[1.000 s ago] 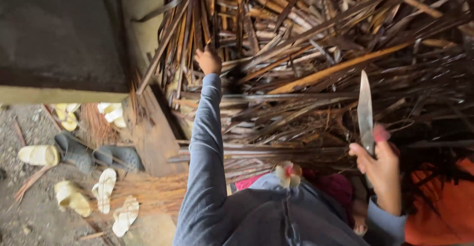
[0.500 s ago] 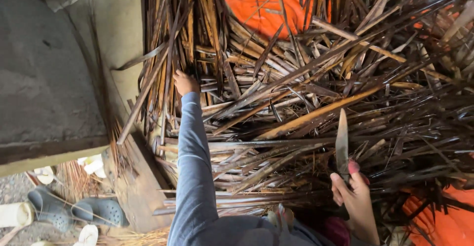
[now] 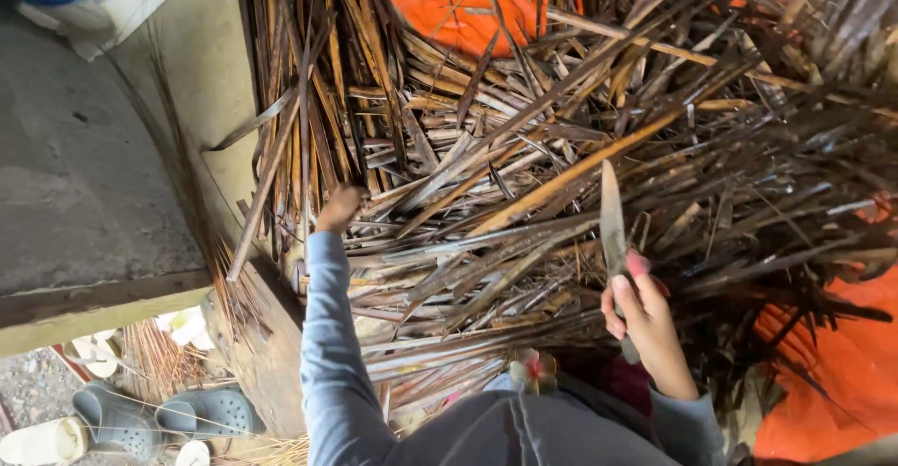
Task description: Using a knife to strip the leafy material away from the central rib of palm fronds.
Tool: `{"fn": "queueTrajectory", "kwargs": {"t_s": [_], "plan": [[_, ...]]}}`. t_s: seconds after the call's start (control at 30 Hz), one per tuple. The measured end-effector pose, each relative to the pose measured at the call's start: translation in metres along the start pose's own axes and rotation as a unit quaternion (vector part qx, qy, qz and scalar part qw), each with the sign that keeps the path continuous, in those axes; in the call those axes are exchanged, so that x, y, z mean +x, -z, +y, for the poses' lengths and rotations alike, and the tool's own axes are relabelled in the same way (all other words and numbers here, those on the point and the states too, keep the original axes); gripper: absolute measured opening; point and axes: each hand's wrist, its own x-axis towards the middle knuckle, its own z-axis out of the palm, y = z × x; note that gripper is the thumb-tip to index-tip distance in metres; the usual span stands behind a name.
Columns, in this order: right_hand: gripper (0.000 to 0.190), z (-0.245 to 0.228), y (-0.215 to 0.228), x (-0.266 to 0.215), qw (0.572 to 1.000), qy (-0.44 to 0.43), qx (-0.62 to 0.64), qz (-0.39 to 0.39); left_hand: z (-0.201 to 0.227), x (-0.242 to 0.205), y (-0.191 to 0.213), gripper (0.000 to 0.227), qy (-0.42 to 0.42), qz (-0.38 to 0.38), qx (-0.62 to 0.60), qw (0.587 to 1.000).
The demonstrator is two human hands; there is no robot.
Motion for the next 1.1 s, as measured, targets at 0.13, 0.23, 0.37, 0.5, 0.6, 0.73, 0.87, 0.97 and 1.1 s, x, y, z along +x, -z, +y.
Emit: {"fn": "queueTrajectory", "kwargs": {"t_s": [0.13, 0.23, 0.37, 0.5, 0.6, 0.73, 0.87, 0.97, 1.1], "plan": [[0.056, 0.031, -0.002, -0.006, 0.999, 0.022, 0.041, -0.017, 0.035, -0.088, -0.043, 0.009, 0.080, 0.038, -0.436, 0.895], [0.056, 0.035, -0.011, -0.012, 0.997, 0.015, 0.045, -0.063, 0.026, -0.130, -0.073, 0.016, 0.044, 0.032, -0.631, 0.774], [0.052, 0.077, -0.025, -0.021, 0.989, 0.017, 0.044, -0.139, 0.026, -0.199, -0.139, 0.028, -0.018, 0.135, -0.598, 0.790], [0.049, 0.040, -0.035, -0.044, 0.979, 0.033, 0.042, -0.195, 0.092, -0.277, -0.181, 0.029, -0.047, 0.129, -0.482, 0.865], [0.053, 0.013, -0.030, -0.060, 0.936, 0.000, 0.156, -0.315, 0.127, -0.323, -0.186, 0.034, -0.172, 0.101, -0.393, 0.898], [0.068, -0.030, -0.025, -0.086, 0.872, -0.024, 0.228, -0.433, 0.123, -0.344, -0.190, 0.024, -0.256, 0.123, -0.168, 0.944], [0.070, -0.020, -0.015, -0.093, 0.849, -0.027, 0.239, -0.470, 0.191, -0.378, -0.180, 0.020, -0.359, 0.081, -0.057, 0.928], [0.067, 0.009, -0.008, -0.095, 0.849, -0.005, 0.251, -0.464, 0.149, -0.359, -0.194, 0.020, -0.378, 0.076, -0.024, 0.923], [0.070, 0.024, -0.010, -0.095, 0.852, -0.023, 0.249, -0.460, 0.156, -0.358, -0.186, 0.024, -0.343, 0.065, -0.005, 0.937]]}}
